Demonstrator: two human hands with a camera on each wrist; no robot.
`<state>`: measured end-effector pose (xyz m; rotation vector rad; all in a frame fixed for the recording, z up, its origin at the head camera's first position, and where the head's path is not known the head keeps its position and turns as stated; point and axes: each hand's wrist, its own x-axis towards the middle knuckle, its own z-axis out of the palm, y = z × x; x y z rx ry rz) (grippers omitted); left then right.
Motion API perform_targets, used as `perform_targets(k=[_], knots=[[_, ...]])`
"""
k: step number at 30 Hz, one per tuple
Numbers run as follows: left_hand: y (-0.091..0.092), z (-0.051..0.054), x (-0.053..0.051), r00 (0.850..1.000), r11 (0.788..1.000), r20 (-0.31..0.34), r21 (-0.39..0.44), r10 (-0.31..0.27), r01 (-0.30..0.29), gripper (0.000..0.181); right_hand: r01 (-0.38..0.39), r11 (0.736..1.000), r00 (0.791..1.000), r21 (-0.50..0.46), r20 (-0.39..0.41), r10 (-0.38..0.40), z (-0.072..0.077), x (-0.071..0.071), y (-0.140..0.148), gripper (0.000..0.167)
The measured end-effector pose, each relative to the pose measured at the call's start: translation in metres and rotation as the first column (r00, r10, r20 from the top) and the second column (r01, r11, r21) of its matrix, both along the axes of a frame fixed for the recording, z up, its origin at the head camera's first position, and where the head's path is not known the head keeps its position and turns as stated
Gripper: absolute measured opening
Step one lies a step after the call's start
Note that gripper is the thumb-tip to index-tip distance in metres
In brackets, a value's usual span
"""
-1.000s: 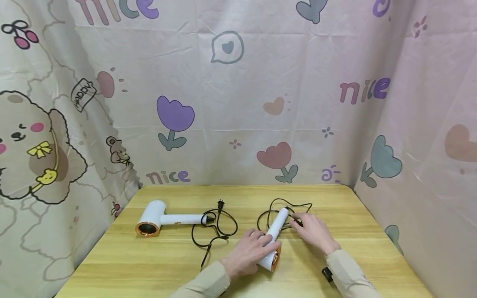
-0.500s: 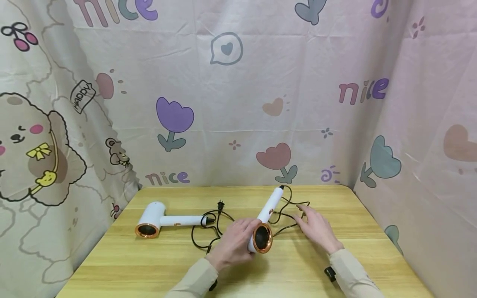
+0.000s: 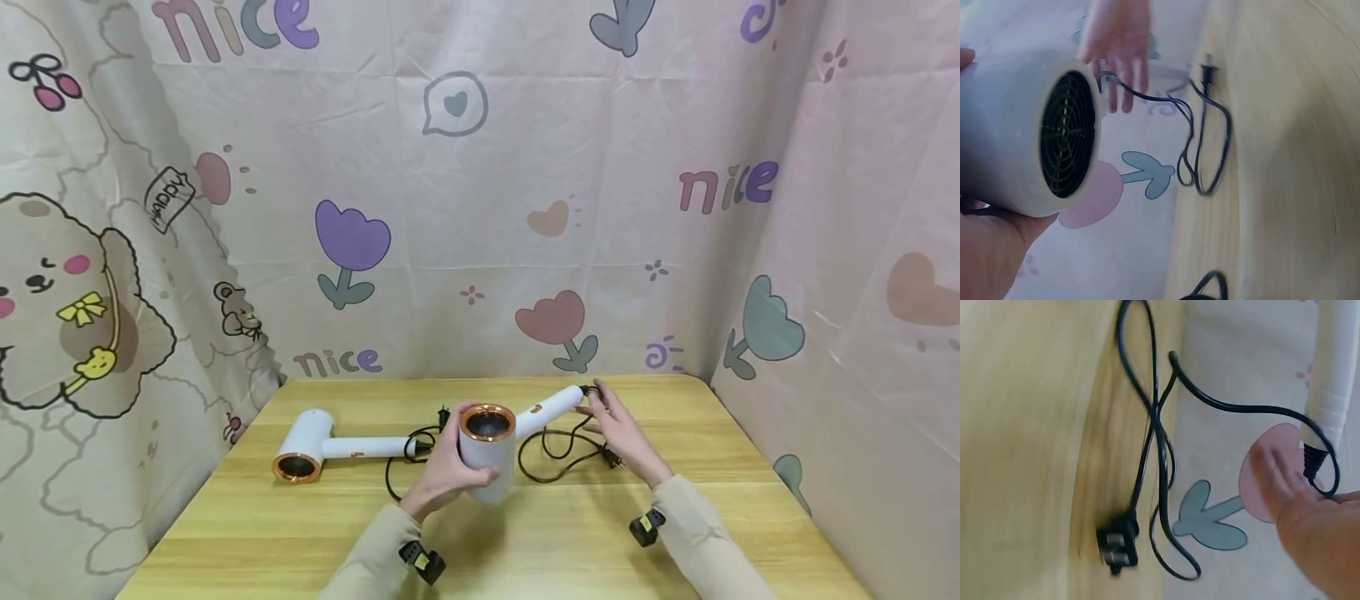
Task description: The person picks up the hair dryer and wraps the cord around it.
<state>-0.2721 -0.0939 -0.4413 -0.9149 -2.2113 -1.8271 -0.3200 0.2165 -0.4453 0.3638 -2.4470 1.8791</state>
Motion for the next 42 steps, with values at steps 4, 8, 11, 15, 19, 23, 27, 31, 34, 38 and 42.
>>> perform_targets(k=[4, 8, 11, 15, 19, 23, 27, 31, 34, 38, 42], knots=[[-0.009, 0.001, -0.002, 0.969, 0.984, 0.242, 0.18, -0.055, 0.011, 0.084, -0.058, 0.951, 0.993, -0.303, 0.077, 0.086, 0.0, -0.004, -0.001, 0.062], [-0.016, 0.0, -0.007, 0.907, 0.94, 0.401, 0.34, -0.127, -0.018, 0.077, -0.129, 0.852, 0.975, -0.508, 0.089, 0.201, 0.001, -0.002, 0.001, 0.051], [-0.017, -0.002, -0.014, 0.871, 0.908, 0.474, 0.41, -0.128, -0.089, 0.068, -0.227, 0.793, 0.947, -0.565, 0.06, 0.314, 0.002, 0.0, 0.002, 0.049], [-0.014, -0.007, -0.026, 0.838, 0.876, 0.545, 0.419, -0.034, -0.237, 0.058, -0.217, 0.786, 0.945, -0.579, 0.078, 0.318, 0.003, 0.002, -0.004, 0.056], [-0.01, -0.011, -0.03, 0.805, 0.862, 0.59, 0.374, 0.064, -0.343, 0.061, -0.111, 0.83, 0.971, -0.547, 0.119, 0.208, 0.003, 0.002, -0.017, 0.06], [-0.005, -0.013, -0.029, 0.795, 0.87, 0.597, 0.329, 0.109, -0.367, 0.062, -0.023, 0.856, 0.991, -0.516, 0.101, 0.087, 0.002, 0.003, -0.026, 0.051], [-0.008, -0.011, -0.028, 0.791, 0.882, 0.604, 0.313, 0.102, -0.353, 0.064, 0.019, 0.882, 0.996, -0.471, 0.086, 0.025, 0.003, 0.004, -0.029, 0.046], [-0.018, -0.006, -0.029, 0.786, 0.892, 0.615, 0.322, 0.058, -0.318, 0.06, -0.071, 0.91, 0.985, -0.408, 0.116, 0.129, 0.008, 0.006, -0.028, 0.058], [-0.025, -0.002, -0.031, 0.794, 0.903, 0.608, 0.326, 0.026, -0.279, 0.059, -0.165, 0.914, 0.953, -0.371, 0.179, 0.245, 0.013, 0.007, -0.024, 0.063], [-0.03, 0.0, -0.032, 0.806, 0.917, 0.592, 0.32, 0.003, -0.238, 0.06, -0.276, 0.903, 0.881, -0.329, 0.289, 0.375, 0.018, 0.008, -0.016, 0.059], [-0.032, -0.001, -0.033, 0.814, 0.926, 0.581, 0.306, 0.001, -0.22, 0.06, -0.366, 0.881, 0.816, -0.3, 0.352, 0.459, 0.022, 0.007, -0.009, 0.05]])
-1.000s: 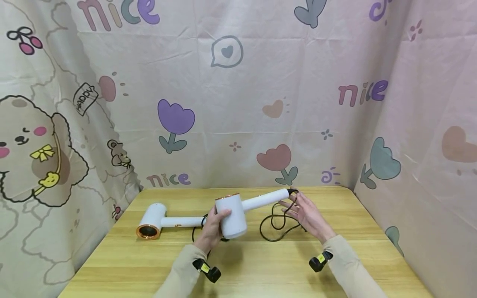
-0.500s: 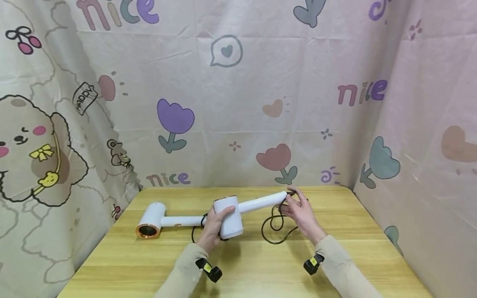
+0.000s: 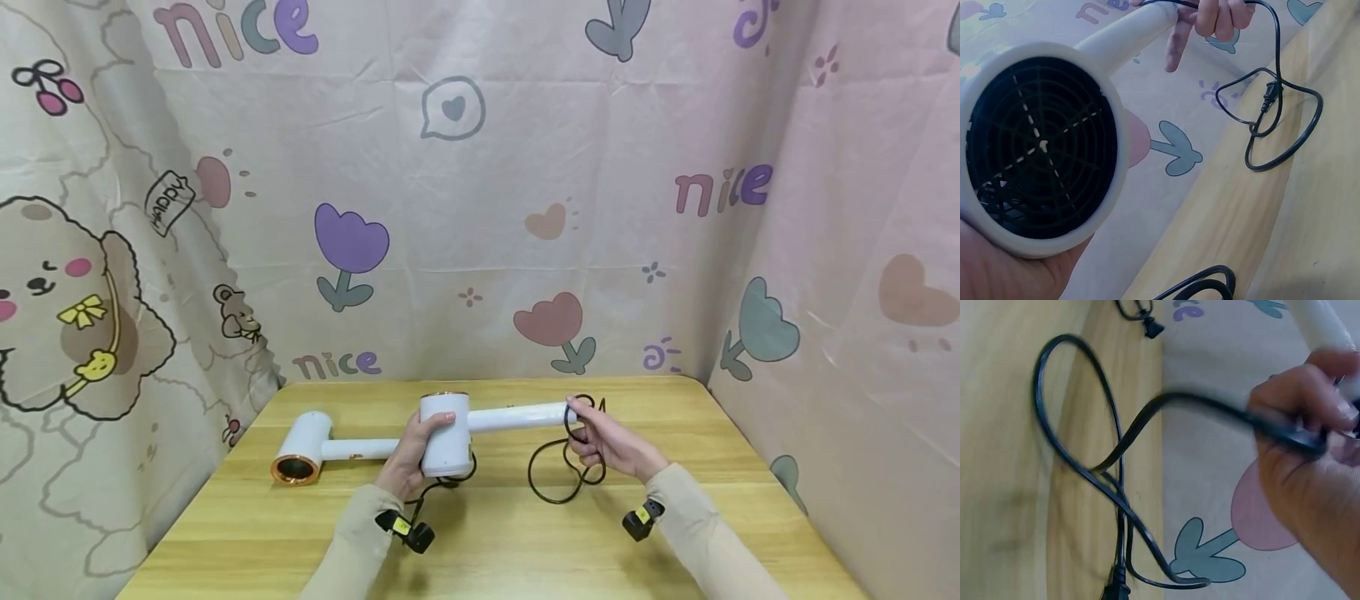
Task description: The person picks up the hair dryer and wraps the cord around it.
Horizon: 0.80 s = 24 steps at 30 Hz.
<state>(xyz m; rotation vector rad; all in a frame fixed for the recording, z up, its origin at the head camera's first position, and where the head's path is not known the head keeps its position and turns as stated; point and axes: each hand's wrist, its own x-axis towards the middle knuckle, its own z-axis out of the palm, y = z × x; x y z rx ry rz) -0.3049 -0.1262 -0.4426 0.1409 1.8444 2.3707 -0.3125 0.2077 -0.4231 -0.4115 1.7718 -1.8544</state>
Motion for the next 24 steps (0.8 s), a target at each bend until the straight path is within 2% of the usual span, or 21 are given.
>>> perform_targets(k=[7, 11, 17, 20, 24], knots=[[-0.001, -0.001, 0.0, 0.999, 0.999, -0.003, -0.004, -0.04, 0.04, 0.06, -0.061, 0.997, 0.995, -0.053, 0.073, 0.065, 0.006, -0.003, 0.007, 0.035], [-0.004, -0.002, 0.0, 0.998, 0.997, 0.0, -0.047, -0.057, 0.056, 0.059, -0.081, 0.997, 0.993, 0.019, 0.083, 0.079, 0.008, -0.005, 0.015, 0.03], [-0.009, -0.003, 0.0, 0.995, 0.993, 0.011, -0.074, -0.094, 0.095, 0.058, -0.093, 0.99, 0.995, 0.108, 0.034, 0.09, 0.012, -0.006, 0.02, 0.056], [-0.011, -0.003, 0.0, 0.993, 0.99, 0.024, -0.083, -0.114, 0.115, 0.058, -0.105, 0.984, 0.994, 0.142, -0.006, 0.107, 0.013, -0.007, 0.02, 0.061], [-0.014, -0.004, 0.0, 0.989, 0.985, 0.043, -0.1, -0.139, 0.143, 0.058, -0.082, 0.964, 0.98, 0.254, -0.152, 0.124, 0.012, -0.007, 0.019, 0.061]])
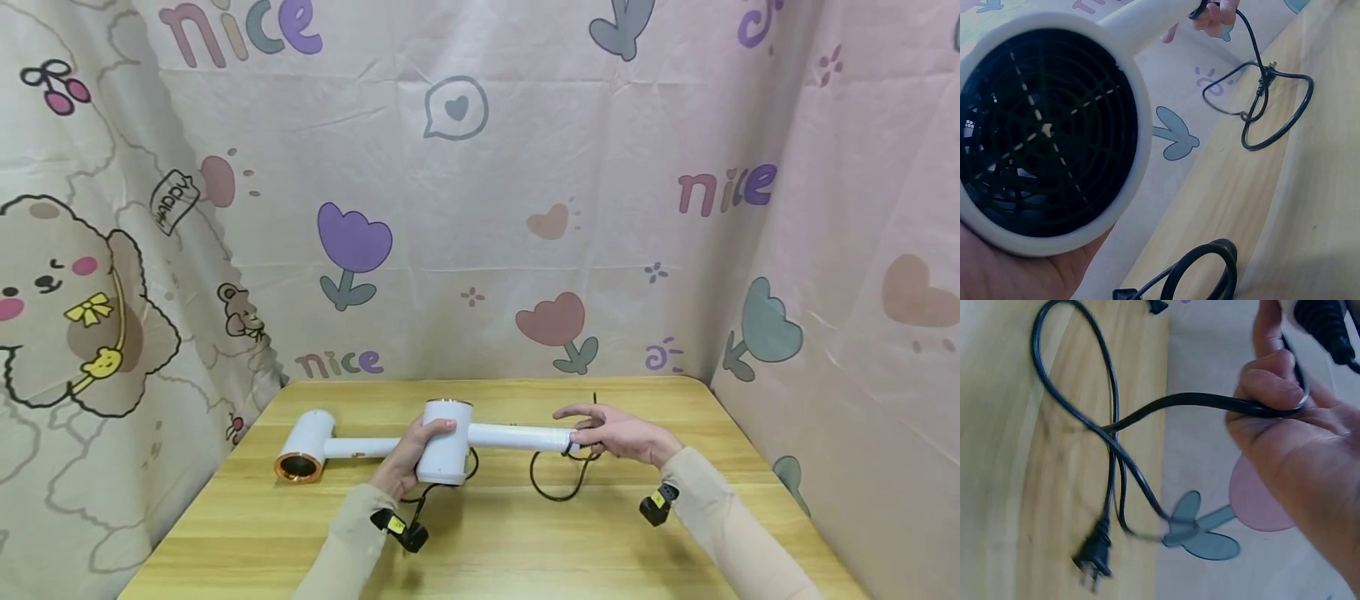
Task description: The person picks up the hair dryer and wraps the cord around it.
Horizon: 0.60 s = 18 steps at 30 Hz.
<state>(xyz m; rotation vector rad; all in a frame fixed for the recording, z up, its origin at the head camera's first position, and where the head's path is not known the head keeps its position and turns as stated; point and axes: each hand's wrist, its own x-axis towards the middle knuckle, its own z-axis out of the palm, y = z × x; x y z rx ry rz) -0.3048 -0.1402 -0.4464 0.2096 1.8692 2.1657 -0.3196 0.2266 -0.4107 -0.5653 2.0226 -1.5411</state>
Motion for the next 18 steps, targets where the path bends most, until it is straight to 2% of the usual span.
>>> perform_targets(k=[2, 5, 7, 8, 10, 11, 12, 15, 17, 18], knots=[[-0.001, 0.0, 0.0, 1.0, 1.0, 0.006, -0.004, -0.013, 0.013, 0.058, 0.007, 0.998, 0.995, 0.056, -0.103, -0.001, 0.0, 0.001, -0.001, 0.06], [-0.003, -0.001, 0.0, 1.0, 1.0, 0.018, -0.009, -0.023, 0.023, 0.058, 0.023, 0.992, 0.963, 0.127, -0.27, 0.012, 0.004, 0.004, -0.005, 0.057], [-0.003, -0.001, 0.0, 0.999, 1.0, 0.024, -0.01, -0.023, 0.024, 0.059, 0.041, 0.983, 0.92, 0.18, -0.39, 0.033, 0.007, 0.007, -0.009, 0.054], [-0.003, -0.001, 0.0, 0.999, 1.0, 0.026, -0.01, -0.022, 0.022, 0.059, 0.058, 0.976, 0.891, 0.21, -0.453, 0.045, 0.009, 0.01, -0.011, 0.052], [-0.002, -0.001, 0.0, 1.0, 1.0, 0.024, -0.016, -0.012, 0.013, 0.059, 0.121, 0.947, 0.803, 0.297, -0.591, 0.083, 0.012, 0.014, -0.017, 0.049], [-0.002, -0.001, 0.0, 1.0, 1.0, 0.02, -0.023, -0.003, 0.003, 0.06, 0.155, 0.929, 0.749, 0.336, -0.653, 0.112, 0.014, 0.016, -0.02, 0.047], [-0.001, -0.001, 0.0, 1.0, 0.999, 0.014, -0.031, 0.01, -0.009, 0.06, 0.197, 0.907, 0.683, 0.372, -0.716, 0.145, 0.015, 0.017, -0.023, 0.046], [0.002, 0.0, -0.001, 0.999, 0.997, -0.007, -0.055, 0.05, -0.051, 0.063, 0.31, 0.848, 0.514, 0.429, -0.826, 0.23, 0.014, 0.019, -0.03, 0.046], [0.003, -0.001, -0.001, 0.997, 0.995, -0.022, -0.066, 0.077, -0.078, 0.064, 0.353, 0.835, 0.435, 0.423, -0.864, 0.254, 0.011, 0.02, -0.032, 0.047], [0.003, -0.001, -0.002, 0.996, 0.994, -0.023, -0.067, 0.09, -0.092, 0.065, 0.375, 0.83, 0.407, 0.412, -0.878, 0.252, 0.01, 0.02, -0.032, 0.046]])
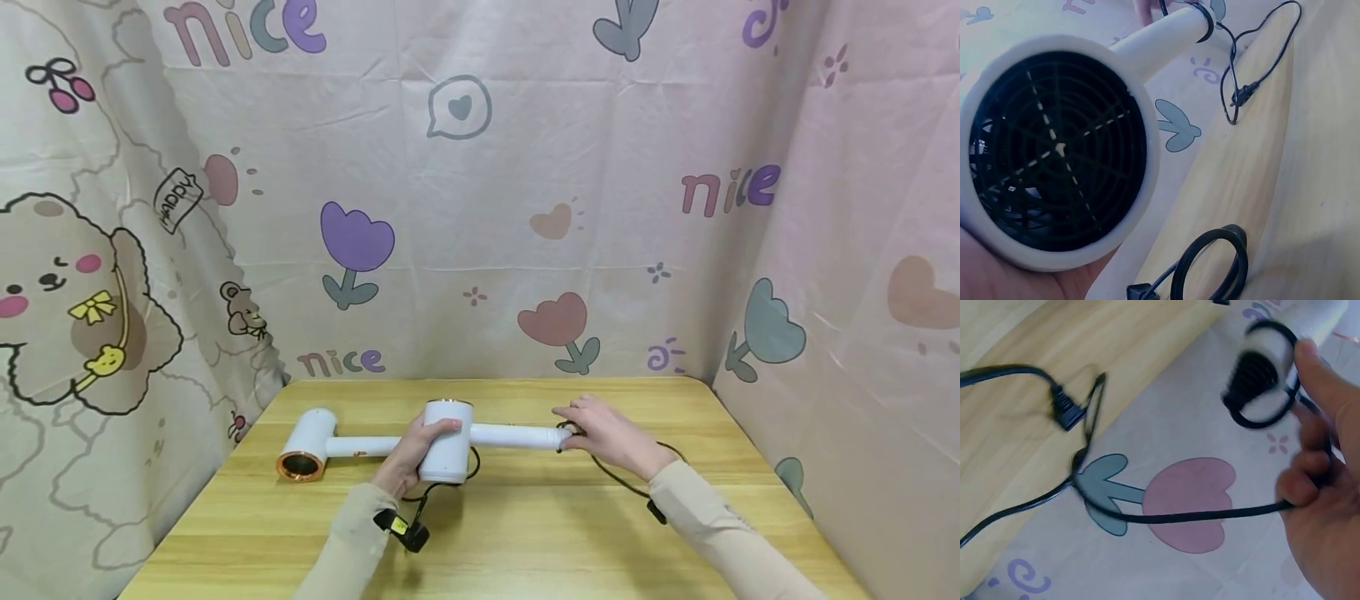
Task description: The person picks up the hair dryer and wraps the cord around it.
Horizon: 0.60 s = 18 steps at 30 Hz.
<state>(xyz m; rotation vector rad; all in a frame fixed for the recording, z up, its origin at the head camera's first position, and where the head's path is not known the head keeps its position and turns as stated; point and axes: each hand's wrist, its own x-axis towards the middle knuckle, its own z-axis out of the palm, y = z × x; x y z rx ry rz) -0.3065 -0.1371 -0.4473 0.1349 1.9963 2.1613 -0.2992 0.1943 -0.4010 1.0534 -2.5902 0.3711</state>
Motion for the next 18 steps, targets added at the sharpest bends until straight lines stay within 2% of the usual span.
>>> perform_targets(k=[4, 7, 10, 13, 16, 18], knots=[[0.001, 0.001, -0.001, 0.999, 0.999, 0.003, 0.001, 0.041, -0.041, 0.064, 0.046, 0.998, 0.995, -0.03, -0.092, -0.049, -0.007, 0.001, -0.001, 0.033], [0.004, 0.002, 0.0, 0.998, 0.997, 0.006, 0.026, 0.069, -0.069, 0.061, 0.083, 0.995, 0.978, -0.057, -0.189, -0.093, -0.013, -0.001, -0.003, 0.023], [0.007, 0.002, 0.001, 0.996, 0.993, 0.011, 0.075, 0.093, -0.093, 0.057, 0.111, 0.989, 0.936, -0.101, -0.323, -0.138, -0.02, -0.004, -0.006, 0.021], [0.01, 0.001, 0.003, 0.993, 0.985, 0.015, 0.126, 0.113, -0.114, 0.056, 0.116, 0.979, 0.878, -0.17, -0.444, -0.181, -0.027, -0.008, -0.01, 0.022], [0.014, 0.001, 0.005, 0.989, 0.974, 0.049, 0.174, 0.137, -0.144, 0.057, 0.091, 0.965, 0.833, -0.246, -0.512, -0.209, -0.029, -0.011, -0.014, 0.024], [0.016, 0.002, 0.006, 0.985, 0.967, 0.074, 0.195, 0.155, -0.166, 0.059, 0.071, 0.956, 0.817, -0.284, -0.533, -0.219, -0.03, -0.012, -0.016, 0.025]])
